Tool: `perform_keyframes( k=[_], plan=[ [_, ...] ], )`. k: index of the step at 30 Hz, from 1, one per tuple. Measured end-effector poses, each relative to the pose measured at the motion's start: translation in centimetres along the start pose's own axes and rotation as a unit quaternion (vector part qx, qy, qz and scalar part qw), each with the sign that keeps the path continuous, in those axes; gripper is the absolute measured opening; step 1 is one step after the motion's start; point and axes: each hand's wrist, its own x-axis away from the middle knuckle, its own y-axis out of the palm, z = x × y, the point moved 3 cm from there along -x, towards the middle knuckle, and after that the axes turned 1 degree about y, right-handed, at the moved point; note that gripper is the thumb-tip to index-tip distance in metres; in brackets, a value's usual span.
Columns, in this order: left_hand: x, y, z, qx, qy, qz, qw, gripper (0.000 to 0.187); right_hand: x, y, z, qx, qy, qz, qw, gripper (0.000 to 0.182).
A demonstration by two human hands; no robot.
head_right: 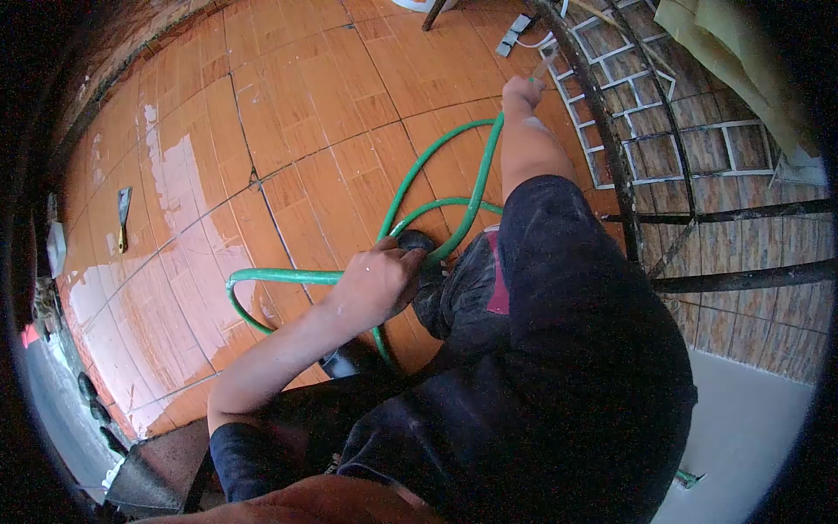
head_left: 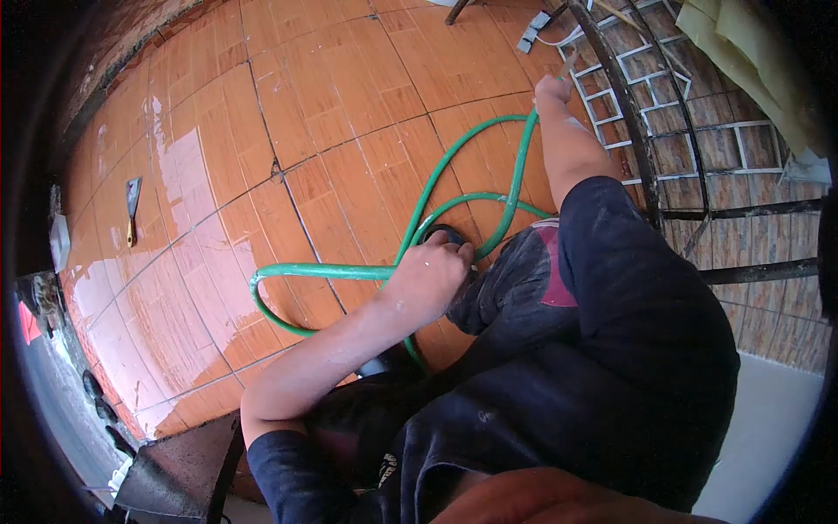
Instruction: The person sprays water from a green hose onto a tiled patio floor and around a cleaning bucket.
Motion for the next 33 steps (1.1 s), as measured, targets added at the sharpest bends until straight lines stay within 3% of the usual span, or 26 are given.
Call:
perform_keyframes(
  k=[2, 5, 7, 17, 20, 22, 23, 24, 26, 33],
  plan=[
    [0.1, -0.2, 0.1, 0.019, 0.005, 0.02, 1.0, 0.026, 0.1, 0.0, 0.0, 0.035, -0.014, -0.014, 0.999, 0.028],
    [0.2, -0.2, 0.2, 0.019, -0.006, -0.013, 1.0, 0.028, 3.1, -1.5, -0.9, -0.072, 0.01, -0.024, 0.997, 0.03],
    [0.3, -0.1, 0.3, 0.02, -0.002, -0.016, 1.0, 0.029, 1.6, 0.4, -0.5, -0.035, -0.054, -0.085, 0.994, 0.032],
    [1.1, -0.2, 0.7, 0.007, 0.012, 0.006, 1.0, 0.025, 6.5, 1.2, -2.9, -0.071, -0.1, -0.11, 0.986, 0.025],
    [1.2, -0.3, 0.8, 0.004, 0.01, -0.006, 1.0, 0.025, 5.6, 4.0, -3.4, -0.123, -0.161, -0.094, 0.975, 0.022],
    [1.4, -0.3, 0.8, 0.0, 0.008, 0.004, 1.0, 0.024, 6.6, 3.9, -5.5, -0.161, -0.266, 0.048, 0.949, 0.023],
    [1.4, -0.2, 0.8, -0.003, 0.002, 0.004, 1.0, 0.024, 8.3, 2.6, -6.4, -0.177, -0.184, -0.047, 0.966, 0.023],
    [1.5, -0.2, 0.9, -0.006, 0.003, 0.011, 1.0, 0.024, 9.5, 1.7, -7.4, -0.179, -0.191, -0.046, 0.964, 0.023],
    [1.6, -0.3, 0.9, -0.006, -0.004, 0.007, 1.0, 0.024, 10.4, 1.4, -8.5, -0.224, -0.091, -0.079, 0.967, 0.022],
    [1.8, -0.7, 1.1, -0.018, -0.017, 0.007, 1.0, 0.025, 9.3, 2.3, -8.9, -0.278, -0.095, -0.082, 0.952, 0.022]
  ],
)
